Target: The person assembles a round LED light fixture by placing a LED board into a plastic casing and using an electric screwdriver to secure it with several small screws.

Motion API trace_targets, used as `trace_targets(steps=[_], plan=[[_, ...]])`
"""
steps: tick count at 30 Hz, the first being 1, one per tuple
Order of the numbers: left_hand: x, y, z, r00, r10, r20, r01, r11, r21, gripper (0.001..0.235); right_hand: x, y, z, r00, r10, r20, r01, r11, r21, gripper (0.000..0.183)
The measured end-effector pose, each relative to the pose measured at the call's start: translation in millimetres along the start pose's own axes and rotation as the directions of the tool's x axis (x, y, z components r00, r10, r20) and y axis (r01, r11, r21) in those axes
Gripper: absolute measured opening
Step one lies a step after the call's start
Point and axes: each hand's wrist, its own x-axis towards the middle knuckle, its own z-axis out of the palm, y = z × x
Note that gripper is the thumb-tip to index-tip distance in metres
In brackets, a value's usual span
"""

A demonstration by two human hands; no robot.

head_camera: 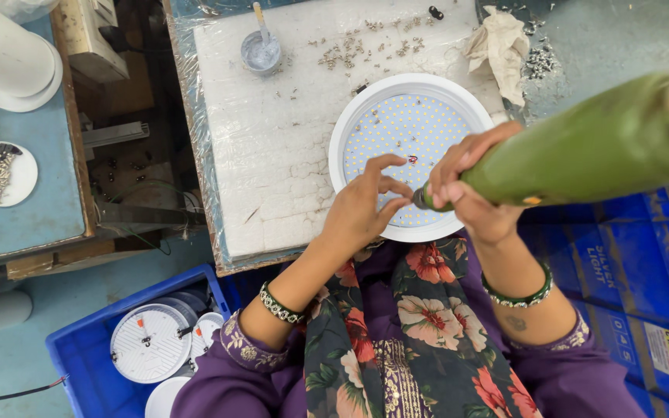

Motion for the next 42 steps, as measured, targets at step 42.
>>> trace_targets(steps=[42], plan=[[-9,10,-2,0.990,0.100,0.101,-0.129,0.930,0.344,0.062,-23,24,4,0.997,0.070,-0.038,-0.067,0.996,0.067,0.031]])
